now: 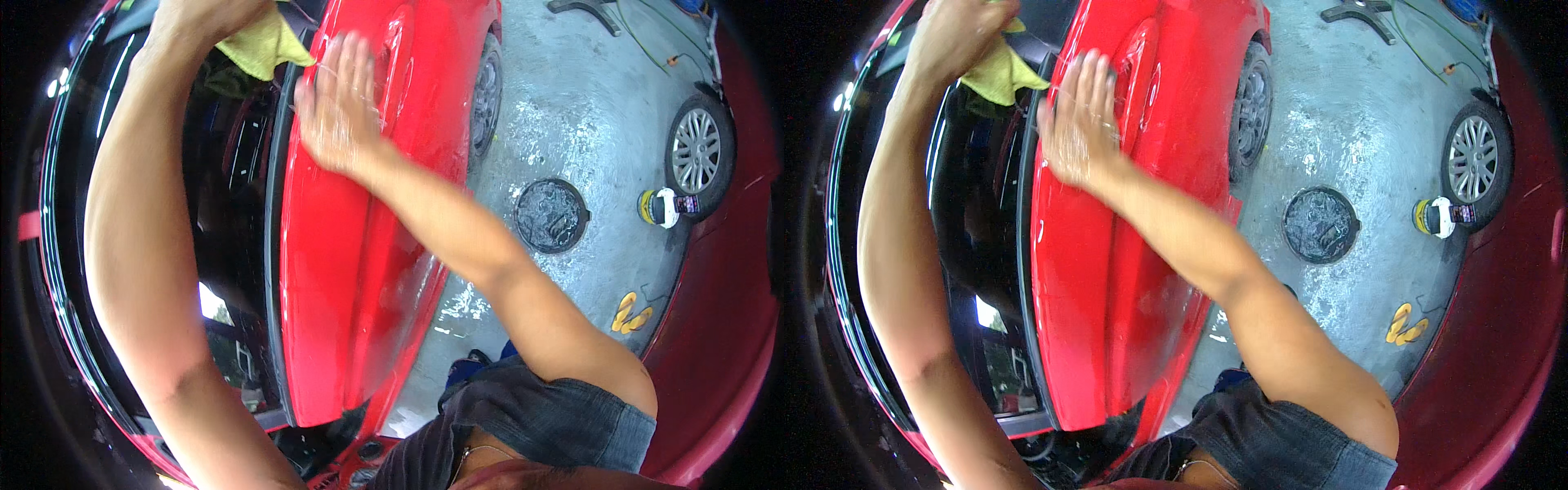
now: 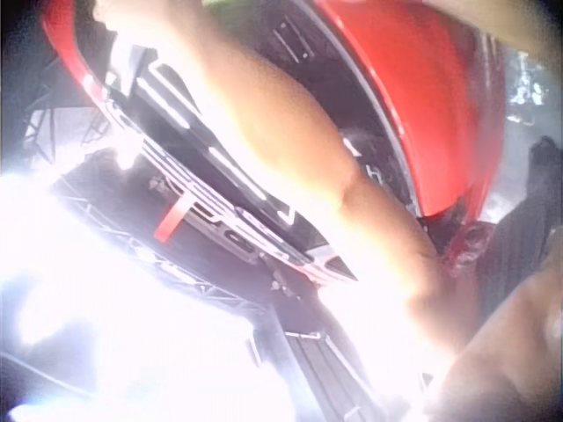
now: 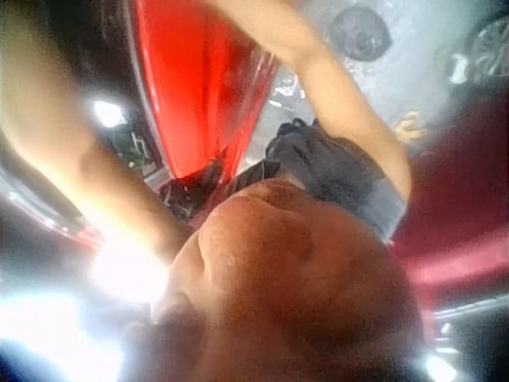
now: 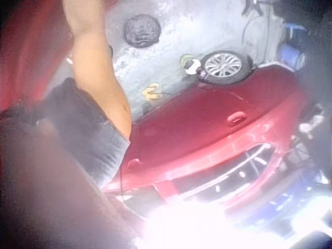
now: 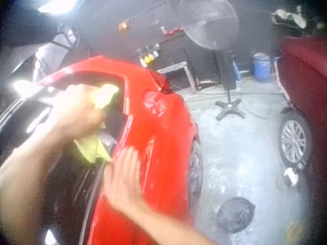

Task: The person wipes the rear quarter panel of a red car using a yellow microfiber cloth. They repeatedly dip the cloth into a black bucket of water and continue wiping the same area of the car's bodywork.

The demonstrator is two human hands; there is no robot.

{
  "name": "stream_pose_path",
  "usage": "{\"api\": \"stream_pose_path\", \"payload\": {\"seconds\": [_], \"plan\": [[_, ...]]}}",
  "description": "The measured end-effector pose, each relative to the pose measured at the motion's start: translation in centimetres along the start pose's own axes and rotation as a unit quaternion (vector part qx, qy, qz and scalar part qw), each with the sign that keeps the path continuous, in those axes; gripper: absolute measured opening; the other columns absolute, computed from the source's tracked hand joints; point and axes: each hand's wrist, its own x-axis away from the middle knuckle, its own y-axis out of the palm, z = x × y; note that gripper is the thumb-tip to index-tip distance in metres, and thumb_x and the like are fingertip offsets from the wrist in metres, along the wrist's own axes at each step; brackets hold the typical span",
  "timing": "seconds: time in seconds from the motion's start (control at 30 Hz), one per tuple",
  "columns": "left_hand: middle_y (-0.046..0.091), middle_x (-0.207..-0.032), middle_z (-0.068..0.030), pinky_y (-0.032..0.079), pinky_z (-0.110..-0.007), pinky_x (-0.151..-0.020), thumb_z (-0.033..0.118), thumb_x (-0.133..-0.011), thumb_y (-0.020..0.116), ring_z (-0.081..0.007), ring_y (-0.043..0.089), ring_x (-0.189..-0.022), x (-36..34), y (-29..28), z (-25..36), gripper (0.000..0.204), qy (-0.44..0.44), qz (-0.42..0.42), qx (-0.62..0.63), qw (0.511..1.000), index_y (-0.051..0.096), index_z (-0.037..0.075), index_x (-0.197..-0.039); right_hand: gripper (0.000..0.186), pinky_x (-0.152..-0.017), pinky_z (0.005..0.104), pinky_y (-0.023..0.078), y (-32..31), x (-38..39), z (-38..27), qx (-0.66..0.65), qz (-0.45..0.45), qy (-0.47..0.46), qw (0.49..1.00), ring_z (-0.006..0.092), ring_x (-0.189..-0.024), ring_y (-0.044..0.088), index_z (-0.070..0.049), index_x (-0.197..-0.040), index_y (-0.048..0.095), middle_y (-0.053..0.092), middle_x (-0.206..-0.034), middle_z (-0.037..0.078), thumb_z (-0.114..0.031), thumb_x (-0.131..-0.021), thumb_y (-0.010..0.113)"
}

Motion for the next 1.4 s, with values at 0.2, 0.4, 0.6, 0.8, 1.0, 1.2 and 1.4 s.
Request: {"api": "stream_pose_path", "payload": {"seconds": [0.2,0.4,0.6,0.8,1.0,1.2,1.4], "plan": [[0.073,-0.088,-0.0266,0.057,-0.047,-0.080,0.014,-0.075,0.068,-0.0410,0.072,-0.086,4.0,7.1,-9.8,0.024,0.236,0.147,-0.135,0.951,0.073,-0.003,-0.092,0.073,-0.123,0.0599,0.016,-2.3,10.3,-2.9,0.037,-0.072,-0.160,0.984,0.0536,-0.150,0.021,0.019,-0.145,0.037,0.026,-0.156,0.042,-0.036,-0.099,0.051],[0.071,-0.090,-0.0286,0.057,-0.047,-0.082,0.013,-0.075,0.064,-0.0420,0.072,-0.088,9.4,8.0,-15.4,0.028,0.256,0.139,-0.089,0.952,0.073,-0.003,-0.096,0.069,-0.127,0.0509,0.007,-0.8,5.1,-1.6,0.038,-0.015,-0.012,0.999,0.0433,-0.156,0.008,0.010,-0.158,0.015,0.012,-0.166,0.030,-0.035,-0.107,0.030],[0.072,-0.089,-0.0267,0.058,-0.046,-0.081,0.014,-0.074,0.064,-0.0407,0.073,-0.087,18.6,8.8,-20.1,0.028,0.168,0.085,-0.095,0.977,0.074,-0.001,-0.096,0.075,-0.124,0.0590,0.011,-0.3,25.4,-11.5,0.053,-0.057,-0.103,0.992,0.0527,-0.152,0.017,0.016,-0.150,0.033,0.020,-0.160,0.040,-0.036,-0.098,0.049],[0.074,-0.086,-0.0211,0.058,-0.047,-0.081,0.019,-0.074,0.072,-0.0389,0.073,-0.086,27.7,10.9,-25.7,0.023,0.146,0.086,-0.095,0.981,0.073,0.005,-0.093,0.078,-0.123,0.0612,0.013,-2.7,44.6,-16.5,-0.020,-0.238,-0.194,0.951,0.0514,-0.151,0.020,0.014,-0.150,0.030,0.027,-0.158,0.038,-0.040,-0.098,0.050],[0.073,-0.086,-0.0232,0.057,-0.046,-0.084,0.018,-0.075,0.068,-0.0396,0.073,-0.087,34.7,9.5,-29.1,0.025,0.088,0.109,-0.055,0.989,0.073,0.004,-0.095,0.066,-0.121,0.0564,0.024,0.3,26.3,-10.6,0.147,-0.026,-0.100,0.984,0.0482,-0.144,0.035,0.014,-0.149,0.032,0.034,-0.154,0.037,-0.036,-0.106,0.034],[0.072,-0.086,-0.0249,0.057,-0.046,-0.082,0.017,-0.076,0.068,-0.0402,0.072,-0.085,38.9,10.2,-30.6,0.028,0.061,0.146,-0.020,0.987,0.073,0.002,-0.098,0.077,-0.124,0.0604,0.012,-1.7,45.8,-22.5,0.104,-0.197,-0.136,0.965,0.0491,-0.151,0.023,0.010,-0.154,0.029,0.027,-0.159,0.036,-0.046,-0.102,0.041],[0.072,-0.082,-0.0243,0.057,-0.044,-0.078,0.015,-0.077,0.069,-0.0354,0.073,-0.079,41.7,9.9,-33.9,0.025,0.040,0.134,-0.012,0.990,0.072,-0.001,-0.096,0.074,-0.123,0.0571,0.018,-0.7,45.6,-20.8,0.071,-0.122,-0.242,0.960,0.0455,-0.153,0.022,0.006,-0.153,0.035,0.028,-0.162,0.029,-0.042,-0.099,0.051]]}}
